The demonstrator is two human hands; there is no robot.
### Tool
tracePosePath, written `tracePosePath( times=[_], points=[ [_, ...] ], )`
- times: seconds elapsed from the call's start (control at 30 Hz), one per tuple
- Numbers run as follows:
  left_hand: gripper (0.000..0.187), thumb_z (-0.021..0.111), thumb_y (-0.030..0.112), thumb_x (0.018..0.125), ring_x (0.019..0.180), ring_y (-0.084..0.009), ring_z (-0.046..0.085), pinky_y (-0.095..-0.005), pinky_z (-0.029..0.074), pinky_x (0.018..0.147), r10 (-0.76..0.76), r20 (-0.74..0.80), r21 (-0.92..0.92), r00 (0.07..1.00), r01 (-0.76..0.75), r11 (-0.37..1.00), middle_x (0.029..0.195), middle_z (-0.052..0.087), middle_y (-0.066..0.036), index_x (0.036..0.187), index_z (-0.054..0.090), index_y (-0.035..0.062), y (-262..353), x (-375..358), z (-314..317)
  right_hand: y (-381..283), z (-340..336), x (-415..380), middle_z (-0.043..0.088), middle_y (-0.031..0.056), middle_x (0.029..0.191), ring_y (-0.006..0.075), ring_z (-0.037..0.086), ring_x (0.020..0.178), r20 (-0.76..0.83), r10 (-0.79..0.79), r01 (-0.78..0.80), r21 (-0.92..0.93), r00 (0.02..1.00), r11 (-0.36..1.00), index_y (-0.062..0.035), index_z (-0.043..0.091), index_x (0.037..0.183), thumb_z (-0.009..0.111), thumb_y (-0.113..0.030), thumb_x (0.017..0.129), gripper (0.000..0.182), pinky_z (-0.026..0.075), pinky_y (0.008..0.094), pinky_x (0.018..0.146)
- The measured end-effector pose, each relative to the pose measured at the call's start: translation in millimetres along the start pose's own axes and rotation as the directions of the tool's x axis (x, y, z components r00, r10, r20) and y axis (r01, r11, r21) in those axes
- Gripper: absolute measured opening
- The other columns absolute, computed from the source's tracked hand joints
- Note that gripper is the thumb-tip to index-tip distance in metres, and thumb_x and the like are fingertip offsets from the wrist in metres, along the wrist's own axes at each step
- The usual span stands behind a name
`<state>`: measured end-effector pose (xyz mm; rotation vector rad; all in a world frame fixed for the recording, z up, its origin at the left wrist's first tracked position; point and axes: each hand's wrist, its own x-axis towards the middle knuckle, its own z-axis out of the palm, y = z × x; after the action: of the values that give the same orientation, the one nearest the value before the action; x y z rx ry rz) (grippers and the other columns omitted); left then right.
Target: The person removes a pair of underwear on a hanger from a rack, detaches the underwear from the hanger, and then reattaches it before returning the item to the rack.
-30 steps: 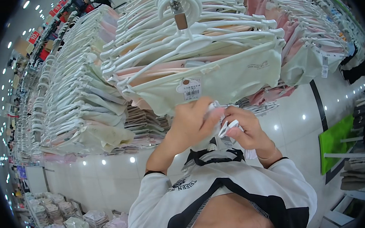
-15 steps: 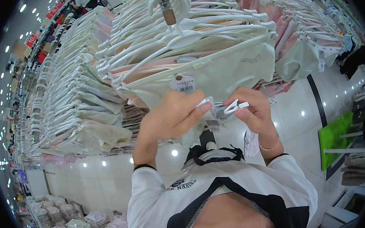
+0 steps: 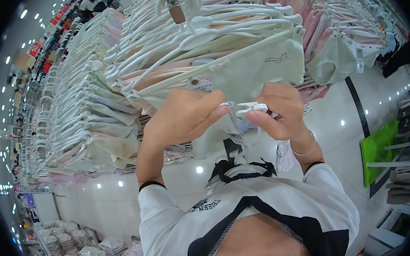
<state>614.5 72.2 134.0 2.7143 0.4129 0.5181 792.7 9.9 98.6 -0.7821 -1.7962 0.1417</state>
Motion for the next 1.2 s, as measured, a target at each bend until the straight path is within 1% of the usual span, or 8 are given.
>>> tracePosePath(
  times=[0.07, 0.37, 0.47, 0.8, 0.87, 0.97, 1.07, 1.2],
  points=[
    [0.016, 0.042, 0.017, 0.072, 0.045, -0.0279, 0.040, -0.0321, 0.030, 0.041, 0.014, 0.014, 0.009, 1.000, -0.015, 1.000, 0.050, 0.039, -0.010, 0.063, 0.043, 0.0037, 3.0, 2.8, -0.3, 3.7, 0.9, 0.4, 0.037, 0.0036, 0.042, 0.0143, 0.034, 0.035, -0.017, -0.027, 0.026, -0.030, 0.999, 0.999, -0.0005, 0.051, 0.054, 0.061, -0.010, 0.055, 0.014, 0.023, 0.0246, 0.032],
    [0.013, 0.045, 0.014, 0.070, 0.043, -0.0263, 0.040, -0.0317, 0.030, 0.040, 0.117, 0.023, 0.025, 0.993, -0.118, 0.993, 0.048, 0.040, -0.009, 0.063, 0.044, 0.0039, 7.7, 11.1, -2.4, 8.7, -7.2, 4.7, 0.041, 0.0049, 0.046, 0.0160, 0.037, 0.038, 0.008, -0.108, 0.108, 0.050, 0.994, 0.993, 0.0002, 0.052, 0.058, 0.061, -0.010, 0.054, 0.014, 0.026, 0.0247, 0.034],
    [0.013, 0.045, 0.014, 0.070, 0.043, -0.0262, 0.040, -0.0316, 0.030, 0.039, 0.132, 0.006, 0.021, 0.991, -0.132, 0.991, 0.047, 0.040, -0.009, 0.062, 0.044, 0.0039, 8.6, 12.5, -3.7, 9.5, -10.1, 5.8, 0.042, 0.0052, 0.047, 0.0166, 0.038, 0.038, -0.005, -0.150, 0.150, 0.017, 0.989, 0.988, 0.0005, 0.052, 0.059, 0.061, -0.011, 0.054, 0.015, 0.027, 0.0248, 0.034],
    [0.014, 0.046, 0.014, 0.069, 0.042, -0.0257, 0.039, -0.0313, 0.030, 0.039, 0.186, -0.016, 0.049, 0.982, -0.185, 0.981, 0.046, 0.038, -0.009, 0.061, 0.043, 0.0035, 10.7, 14.0, -3.5, 4.3, -10.4, 11.6, 0.040, 0.0046, 0.045, 0.0165, 0.037, 0.037, 0.078, -0.237, 0.241, -0.053, 0.968, 0.969, -0.0004, 0.051, 0.058, 0.061, -0.011, 0.052, 0.016, 0.027, 0.0247, 0.033],
    [0.014, 0.046, 0.014, 0.069, 0.041, -0.0253, 0.039, -0.0310, 0.029, 0.038, 0.157, -0.023, 0.084, 0.987, -0.155, 0.984, 0.046, 0.037, -0.008, 0.060, 0.043, 0.0034, 11.3, 13.6, -3.3, 3.7, -8.8, 12.2, 0.040, 0.0047, 0.045, 0.0163, 0.037, 0.036, 0.072, -0.245, 0.250, -0.070, 0.967, 0.966, -0.0003, 0.050, 0.057, 0.061, -0.012, 0.053, 0.016, 0.026, 0.0245, 0.032],
    [0.014, 0.047, 0.013, 0.069, 0.039, -0.0247, 0.038, -0.0307, 0.029, 0.037, 0.130, -0.053, 0.105, 0.990, -0.124, 0.987, 0.045, 0.037, -0.008, 0.060, 0.042, 0.0031, 12.5, 13.7, -4.0, 2.9, -16.0, 13.9, 0.041, 0.0049, 0.046, 0.0159, 0.037, 0.037, -0.016, -0.207, 0.207, -0.031, 0.978, 0.978, 0.0001, 0.050, 0.057, 0.061, -0.012, 0.053, 0.017, 0.025, 0.0243, 0.032],
    [0.015, 0.047, 0.013, 0.068, 0.038, -0.0241, 0.037, -0.0304, 0.028, 0.036, 0.137, -0.085, 0.110, 0.987, -0.128, 0.986, 0.044, 0.036, -0.008, 0.059, 0.042, 0.0029, 13.6, 15.2, -2.3, 2.9, -20.7, 14.6, 0.041, 0.0051, 0.046, 0.0161, 0.037, 0.037, -0.009, -0.205, 0.203, -0.108, 0.979, 0.973, 0.0004, 0.050, 0.057, 0.061, -0.012, 0.054, 0.017, 0.025, 0.0242, 0.033],
    [0.015, 0.047, 0.013, 0.068, 0.037, -0.0237, 0.037, -0.0302, 0.027, 0.036, 0.173, -0.105, 0.109, 0.979, -0.161, 0.981, 0.044, 0.035, -0.007, 0.058, 0.042, 0.0029, 11.9, 17.7, 0.8, 7.1, -18.6, 16.4, 0.041, 0.0050, 0.046, 0.0164, 0.037, 0.037, 0.025, -0.243, 0.245, -0.082, 0.970, 0.966, 0.0004, 0.050, 0.057, 0.061, -0.012, 0.054, 0.017, 0.025, 0.0244, 0.033]
  ],
)
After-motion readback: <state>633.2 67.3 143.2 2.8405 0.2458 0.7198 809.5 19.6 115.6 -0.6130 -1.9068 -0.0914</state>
